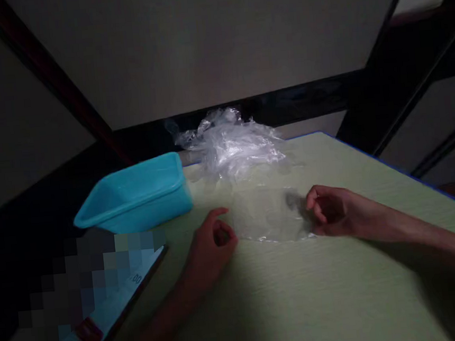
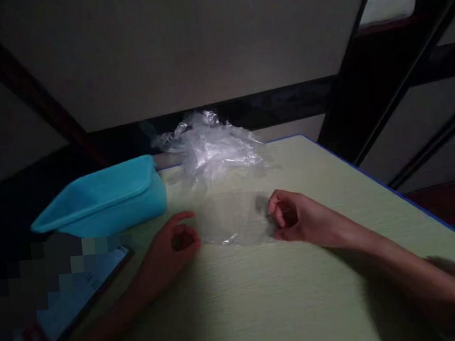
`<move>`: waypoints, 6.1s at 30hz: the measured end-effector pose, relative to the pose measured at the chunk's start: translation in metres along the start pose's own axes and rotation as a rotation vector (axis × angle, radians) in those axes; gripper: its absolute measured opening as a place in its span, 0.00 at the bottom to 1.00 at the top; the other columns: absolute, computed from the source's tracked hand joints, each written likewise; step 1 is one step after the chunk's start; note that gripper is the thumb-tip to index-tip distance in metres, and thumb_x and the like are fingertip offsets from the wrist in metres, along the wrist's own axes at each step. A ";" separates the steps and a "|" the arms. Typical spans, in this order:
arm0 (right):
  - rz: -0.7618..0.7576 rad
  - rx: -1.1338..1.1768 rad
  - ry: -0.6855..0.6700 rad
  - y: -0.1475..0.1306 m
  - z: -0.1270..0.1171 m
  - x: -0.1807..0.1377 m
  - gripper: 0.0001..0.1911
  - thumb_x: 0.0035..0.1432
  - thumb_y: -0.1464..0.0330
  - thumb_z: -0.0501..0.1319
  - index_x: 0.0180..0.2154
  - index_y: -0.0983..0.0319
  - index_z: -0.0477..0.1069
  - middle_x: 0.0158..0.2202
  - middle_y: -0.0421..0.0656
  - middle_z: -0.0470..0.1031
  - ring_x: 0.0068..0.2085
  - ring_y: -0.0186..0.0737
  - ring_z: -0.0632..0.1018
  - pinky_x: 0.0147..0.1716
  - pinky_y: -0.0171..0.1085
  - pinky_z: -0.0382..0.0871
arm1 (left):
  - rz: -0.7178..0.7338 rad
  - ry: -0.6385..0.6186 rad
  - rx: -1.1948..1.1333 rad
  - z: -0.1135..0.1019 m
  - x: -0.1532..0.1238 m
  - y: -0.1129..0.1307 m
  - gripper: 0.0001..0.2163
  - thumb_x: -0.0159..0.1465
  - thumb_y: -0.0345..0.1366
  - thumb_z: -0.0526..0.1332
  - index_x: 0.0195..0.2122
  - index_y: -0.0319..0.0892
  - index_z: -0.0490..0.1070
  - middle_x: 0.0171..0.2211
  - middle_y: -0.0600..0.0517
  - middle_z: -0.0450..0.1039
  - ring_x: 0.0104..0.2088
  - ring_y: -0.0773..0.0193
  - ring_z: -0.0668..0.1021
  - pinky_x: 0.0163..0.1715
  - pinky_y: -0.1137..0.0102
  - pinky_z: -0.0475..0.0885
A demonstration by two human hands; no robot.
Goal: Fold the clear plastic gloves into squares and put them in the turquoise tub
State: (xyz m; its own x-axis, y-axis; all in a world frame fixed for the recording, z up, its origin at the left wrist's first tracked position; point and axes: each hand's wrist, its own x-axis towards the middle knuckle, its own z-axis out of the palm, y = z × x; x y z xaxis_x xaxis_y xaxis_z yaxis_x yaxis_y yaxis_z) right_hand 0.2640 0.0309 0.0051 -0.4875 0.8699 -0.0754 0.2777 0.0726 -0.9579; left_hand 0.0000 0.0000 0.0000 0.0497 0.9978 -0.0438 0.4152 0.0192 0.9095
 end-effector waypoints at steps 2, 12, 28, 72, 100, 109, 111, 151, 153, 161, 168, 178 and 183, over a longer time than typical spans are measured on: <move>0.001 0.005 -0.015 0.000 0.001 -0.001 0.16 0.40 0.73 0.64 0.31 0.61 0.59 0.21 0.32 0.59 0.22 0.27 0.62 0.20 0.30 0.57 | 0.007 -0.002 -0.003 0.000 0.002 0.000 0.22 0.48 0.25 0.58 0.45 0.37 0.61 0.22 0.60 0.67 0.22 0.70 0.66 0.22 0.75 0.61; -0.010 -0.059 -0.031 -0.001 0.002 -0.003 0.14 0.41 0.74 0.61 0.31 0.60 0.59 0.23 0.34 0.59 0.24 0.30 0.62 0.20 0.33 0.56 | 0.001 -0.103 -0.003 -0.002 0.004 -0.002 0.26 0.48 0.24 0.58 0.50 0.38 0.56 0.22 0.62 0.67 0.21 0.72 0.65 0.21 0.76 0.60; -0.051 -0.226 -0.214 -0.006 0.000 -0.014 0.14 0.43 0.77 0.57 0.34 0.60 0.59 0.26 0.35 0.59 0.26 0.30 0.63 0.21 0.31 0.58 | -0.058 -0.295 0.069 -0.004 -0.009 0.002 0.31 0.47 0.21 0.57 0.54 0.38 0.53 0.21 0.63 0.66 0.20 0.73 0.66 0.19 0.78 0.60; -0.092 -0.565 0.307 0.016 -0.024 0.024 0.17 0.53 0.53 0.54 0.28 0.61 0.67 0.26 0.45 0.72 0.26 0.40 0.70 0.25 0.39 0.62 | 0.272 0.122 0.462 -0.003 0.027 -0.009 0.08 0.54 0.25 0.58 0.35 0.40 0.67 0.38 0.50 0.71 0.41 0.61 0.73 0.42 0.66 0.67; -0.201 -0.559 0.294 0.011 -0.014 0.031 0.18 0.59 0.60 0.47 0.29 0.61 0.70 0.29 0.44 0.69 0.32 0.43 0.71 0.37 0.42 0.65 | 0.131 0.258 0.682 0.019 0.059 -0.007 0.06 0.59 0.27 0.55 0.26 0.41 0.67 0.31 0.52 0.69 0.35 0.61 0.72 0.36 0.69 0.63; -0.226 -0.591 0.273 0.009 -0.013 0.030 0.18 0.60 0.61 0.45 0.29 0.61 0.69 0.29 0.45 0.69 0.33 0.43 0.72 0.36 0.42 0.64 | 0.161 0.275 0.664 0.020 0.059 -0.009 0.07 0.59 0.26 0.55 0.25 0.41 0.65 0.29 0.53 0.68 0.34 0.62 0.72 0.35 0.70 0.63; -0.237 -0.603 0.274 0.010 -0.013 0.031 0.17 0.60 0.62 0.45 0.29 0.61 0.69 0.29 0.45 0.69 0.32 0.43 0.72 0.35 0.42 0.65 | 0.174 0.280 0.660 0.019 0.059 -0.010 0.07 0.58 0.25 0.54 0.25 0.41 0.64 0.28 0.53 0.67 0.34 0.61 0.72 0.35 0.69 0.64; -0.439 -1.169 -0.098 0.013 0.038 0.004 0.36 0.63 0.53 0.42 0.63 0.72 0.43 0.63 0.56 0.45 0.63 0.49 0.48 0.59 0.54 0.48 | 0.618 -0.242 0.938 0.041 0.006 -0.001 0.38 0.59 0.56 0.53 0.60 0.29 0.51 0.63 0.38 0.47 0.63 0.53 0.53 0.60 0.59 0.51; -0.447 -1.179 -0.107 0.013 0.037 0.003 0.37 0.62 0.52 0.43 0.62 0.72 0.43 0.63 0.56 0.45 0.63 0.49 0.48 0.59 0.54 0.48 | 0.605 -0.224 0.940 0.041 0.006 -0.002 0.40 0.58 0.58 0.52 0.60 0.27 0.51 0.63 0.36 0.47 0.63 0.51 0.52 0.60 0.59 0.51; -0.388 -1.215 -0.127 0.012 0.031 0.002 0.42 0.59 0.47 0.44 0.62 0.72 0.45 0.64 0.57 0.44 0.63 0.55 0.47 0.58 0.57 0.49 | 0.499 -0.161 0.996 0.031 0.006 -0.006 0.38 0.60 0.57 0.51 0.60 0.28 0.52 0.63 0.36 0.46 0.63 0.47 0.49 0.59 0.55 0.52; -0.334 -1.144 -0.116 0.011 0.028 0.003 0.43 0.57 0.45 0.47 0.62 0.69 0.46 0.64 0.55 0.45 0.63 0.59 0.46 0.57 0.60 0.46 | 0.452 -0.114 0.996 0.024 0.010 -0.009 0.33 0.61 0.53 0.53 0.59 0.30 0.53 0.62 0.36 0.48 0.62 0.46 0.50 0.58 0.52 0.53; -0.611 -0.860 -0.196 -0.021 0.006 -0.010 0.11 0.59 0.64 0.56 0.40 0.63 0.70 0.41 0.48 0.72 0.44 0.43 0.73 0.43 0.44 0.68 | 0.936 -0.176 0.848 -0.004 -0.002 -0.004 0.13 0.65 0.33 0.51 0.49 0.36 0.65 0.52 0.41 0.67 0.52 0.56 0.69 0.51 0.60 0.65; -0.576 -0.996 -0.279 -0.027 0.011 -0.018 0.04 0.56 0.69 0.58 0.31 0.62 0.70 0.31 0.42 0.72 0.35 0.40 0.72 0.40 0.44 0.65 | 1.004 -0.213 0.901 -0.002 -0.016 0.003 0.07 0.63 0.31 0.52 0.37 0.37 0.69 0.38 0.46 0.74 0.38 0.59 0.75 0.41 0.64 0.69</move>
State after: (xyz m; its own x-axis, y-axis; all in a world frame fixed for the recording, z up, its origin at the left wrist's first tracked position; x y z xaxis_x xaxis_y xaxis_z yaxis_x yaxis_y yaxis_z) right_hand 0.2559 0.0077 0.0297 -0.8812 0.4572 0.1203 0.4207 0.8745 -0.2415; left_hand -0.0017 -0.0162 0.0041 0.7818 0.5269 0.3334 0.5563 -0.8309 0.0086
